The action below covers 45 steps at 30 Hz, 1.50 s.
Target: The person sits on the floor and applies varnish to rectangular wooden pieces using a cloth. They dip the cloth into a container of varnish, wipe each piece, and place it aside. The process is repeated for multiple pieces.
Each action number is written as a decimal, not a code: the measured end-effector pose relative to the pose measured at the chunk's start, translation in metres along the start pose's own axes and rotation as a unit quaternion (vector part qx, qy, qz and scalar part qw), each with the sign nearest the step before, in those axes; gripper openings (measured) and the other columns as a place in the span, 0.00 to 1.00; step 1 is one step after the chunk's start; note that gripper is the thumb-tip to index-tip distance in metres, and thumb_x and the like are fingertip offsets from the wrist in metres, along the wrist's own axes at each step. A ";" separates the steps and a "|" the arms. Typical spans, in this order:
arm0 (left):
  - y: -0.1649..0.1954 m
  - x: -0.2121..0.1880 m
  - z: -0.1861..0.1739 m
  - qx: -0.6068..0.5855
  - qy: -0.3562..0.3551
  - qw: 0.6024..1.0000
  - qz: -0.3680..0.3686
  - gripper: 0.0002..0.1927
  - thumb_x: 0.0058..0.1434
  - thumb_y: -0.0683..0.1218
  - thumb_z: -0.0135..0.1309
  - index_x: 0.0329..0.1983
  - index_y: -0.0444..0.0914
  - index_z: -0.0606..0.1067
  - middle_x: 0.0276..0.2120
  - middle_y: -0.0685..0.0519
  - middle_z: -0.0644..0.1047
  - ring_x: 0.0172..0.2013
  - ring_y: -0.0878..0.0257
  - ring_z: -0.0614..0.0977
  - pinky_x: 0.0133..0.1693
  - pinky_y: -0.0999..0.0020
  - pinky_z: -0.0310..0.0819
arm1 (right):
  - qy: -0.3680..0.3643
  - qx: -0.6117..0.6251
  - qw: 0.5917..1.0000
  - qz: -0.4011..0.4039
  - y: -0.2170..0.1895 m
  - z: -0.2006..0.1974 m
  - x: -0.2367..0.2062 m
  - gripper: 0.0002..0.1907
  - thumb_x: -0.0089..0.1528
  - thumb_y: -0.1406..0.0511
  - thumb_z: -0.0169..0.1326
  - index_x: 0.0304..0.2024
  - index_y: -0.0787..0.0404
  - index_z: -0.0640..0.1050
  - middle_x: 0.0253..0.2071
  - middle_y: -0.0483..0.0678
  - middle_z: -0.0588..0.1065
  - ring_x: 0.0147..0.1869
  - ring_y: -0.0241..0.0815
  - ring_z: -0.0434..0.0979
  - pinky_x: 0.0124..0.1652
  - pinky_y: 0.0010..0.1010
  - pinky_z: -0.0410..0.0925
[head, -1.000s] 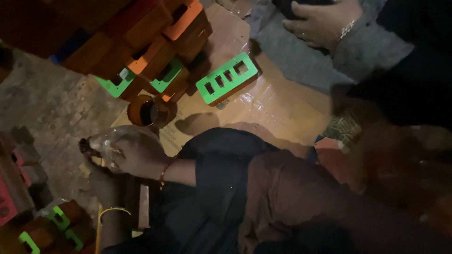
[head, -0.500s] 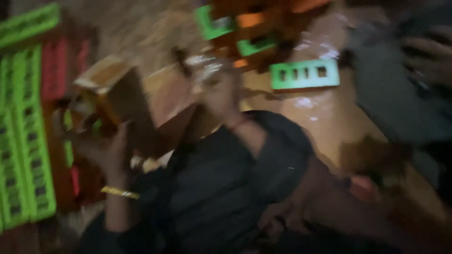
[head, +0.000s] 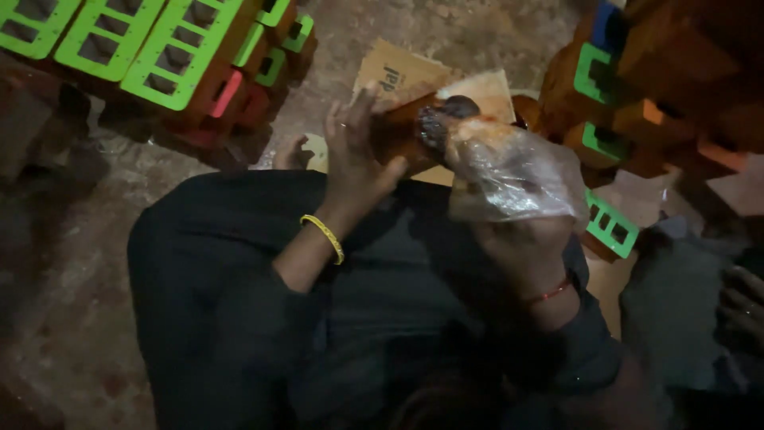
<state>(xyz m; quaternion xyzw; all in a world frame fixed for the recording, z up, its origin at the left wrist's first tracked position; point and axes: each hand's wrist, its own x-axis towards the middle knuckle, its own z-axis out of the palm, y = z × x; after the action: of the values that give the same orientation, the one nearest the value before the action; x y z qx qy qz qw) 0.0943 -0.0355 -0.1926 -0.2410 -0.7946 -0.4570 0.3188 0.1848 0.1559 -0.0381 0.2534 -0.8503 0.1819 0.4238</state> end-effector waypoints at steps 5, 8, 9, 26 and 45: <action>-0.003 0.007 -0.032 -0.005 0.021 1.000 -0.019 0.53 0.56 0.44 0.64 0.79 0.47 0.46 0.65 0.51 0.73 0.66 0.48 0.72 0.74 0.37 0.45 | -0.067 -0.113 0.991 0.034 -0.007 0.010 0.032 0.05 0.66 0.72 0.56 0.43 0.59 0.80 0.49 0.54 0.79 0.53 0.53 0.81 0.51 0.41 0.73; -0.002 0.007 -0.040 -0.011 0.023 0.999 -0.047 0.53 0.54 0.42 0.64 0.79 0.47 0.47 0.66 0.48 0.71 0.66 0.46 0.73 0.73 0.39 0.47 | -0.070 -0.125 0.986 0.079 0.006 0.006 0.037 0.06 0.62 0.70 0.59 0.41 0.55 0.81 0.50 0.53 0.80 0.53 0.54 0.81 0.53 0.42 0.73; -0.002 0.007 -0.039 -0.021 0.020 0.998 -0.052 0.53 0.54 0.42 0.64 0.79 0.47 0.47 0.64 0.50 0.73 0.64 0.47 0.74 0.73 0.38 0.47 | -0.061 -0.154 0.983 0.077 0.006 0.007 0.036 0.08 0.63 0.69 0.60 0.45 0.58 0.82 0.50 0.54 0.80 0.54 0.55 0.80 0.55 0.44 0.72; 0.007 0.004 -0.035 -0.040 -0.001 0.999 -0.028 0.54 0.55 0.43 0.66 0.79 0.48 0.46 0.60 0.51 0.75 0.60 0.49 0.77 0.73 0.35 0.47 | -0.042 -0.163 0.982 0.085 -0.001 0.003 0.044 0.02 0.66 0.66 0.64 0.38 0.57 0.85 0.42 0.54 0.79 0.46 0.52 0.82 0.48 0.40 0.74; -0.006 0.023 -0.061 -0.053 -0.048 0.994 -0.081 0.37 0.53 0.38 0.60 0.68 0.45 0.65 0.53 0.46 0.79 0.57 0.46 0.78 0.73 0.37 0.42 | -0.077 0.246 0.908 0.331 0.048 0.043 -0.002 0.05 0.65 0.71 0.57 0.43 0.67 0.78 0.41 0.46 0.78 0.44 0.35 0.80 0.45 0.27 0.74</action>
<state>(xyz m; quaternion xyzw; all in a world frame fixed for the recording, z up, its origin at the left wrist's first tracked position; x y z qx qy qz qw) 0.0919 -0.0897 -0.1563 -0.2137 -0.8007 -0.5104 0.2294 0.1303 0.1725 -0.0687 0.0672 -0.8438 0.4948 0.1966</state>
